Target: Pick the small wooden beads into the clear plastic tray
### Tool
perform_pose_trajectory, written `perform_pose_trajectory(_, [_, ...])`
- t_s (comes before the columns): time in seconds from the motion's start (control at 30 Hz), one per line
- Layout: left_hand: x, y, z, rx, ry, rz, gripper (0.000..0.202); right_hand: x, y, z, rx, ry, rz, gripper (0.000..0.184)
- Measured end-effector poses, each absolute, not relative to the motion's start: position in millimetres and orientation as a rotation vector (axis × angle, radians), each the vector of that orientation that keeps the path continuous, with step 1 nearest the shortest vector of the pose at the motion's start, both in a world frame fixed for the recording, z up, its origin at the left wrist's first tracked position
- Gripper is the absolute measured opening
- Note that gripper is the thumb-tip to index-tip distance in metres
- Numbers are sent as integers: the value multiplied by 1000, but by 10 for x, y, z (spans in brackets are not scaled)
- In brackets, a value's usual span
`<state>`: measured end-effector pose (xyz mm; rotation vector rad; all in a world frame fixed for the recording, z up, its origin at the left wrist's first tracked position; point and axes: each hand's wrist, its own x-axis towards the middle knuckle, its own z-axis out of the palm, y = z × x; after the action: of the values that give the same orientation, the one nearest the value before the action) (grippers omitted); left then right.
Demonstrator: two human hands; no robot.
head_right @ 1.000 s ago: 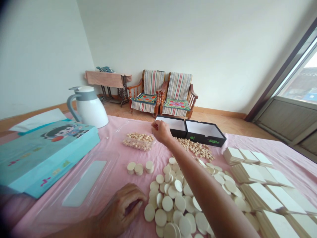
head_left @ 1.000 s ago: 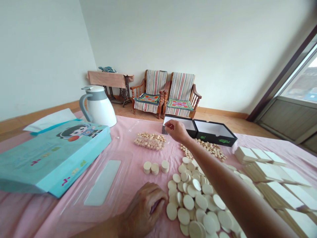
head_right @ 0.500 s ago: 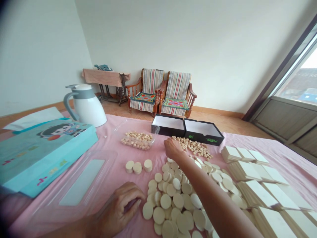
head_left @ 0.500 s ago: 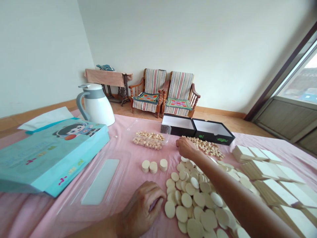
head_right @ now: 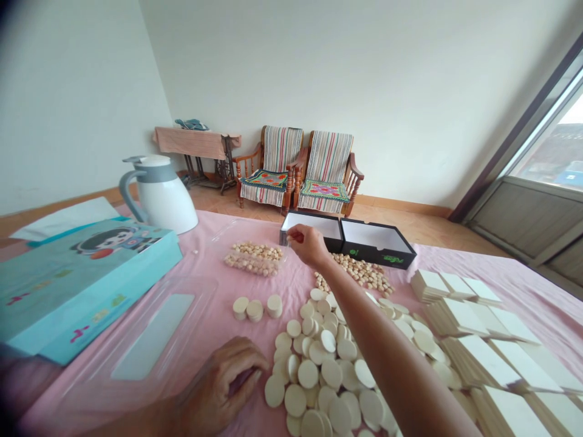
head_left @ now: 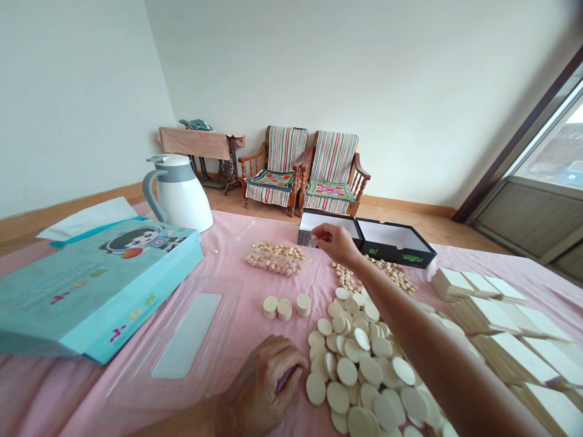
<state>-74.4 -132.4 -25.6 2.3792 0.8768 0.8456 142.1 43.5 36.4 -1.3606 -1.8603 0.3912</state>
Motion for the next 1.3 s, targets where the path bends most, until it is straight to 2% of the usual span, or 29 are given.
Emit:
perform_pose_trajectory(0.07, [-745,-1325,-250,2375,875,843,18,1423,474,370,-1351,-1817,407,23])
perform_pose_trajectory(0.13, [-744,-1324,-251,2378,876,842,18,1488,485,337,-1485,-1797,285,23])
perform_pose_trajectory(0.27, [-742,-1323,-264,2383,885,842,19,1677,436,175,-1849,-2083,15,25])
perform_pose_trajectory(0.37, [-743,-1324,-268,2388,883,852,18,1736,388,19,-1923,-2250,-6,24])
perform_pose_trajectory(0.53, [-748,-1325,-260,2397,899,837,18,1695,357,-138,-1945,-2315,-10,20])
perform_pose_trajectory(0.7, [-745,-1325,-247,2401,894,857,17,1672,377,-56,-1961,-2188,-82,25])
perform_pose_trajectory(0.87, [-741,-1331,-226,2393,888,869,18,1507,402,239,-1596,-1915,-23,21])
perform_pose_trajectory(1.07, [-750,-1332,-237,2398,891,836,17,1195,360,397,-1346,-1920,217,21])
perform_pose_trajectory(1.3, [-764,-1332,-246,2405,886,825,17,1536,373,263,-1612,-1972,-3,22])
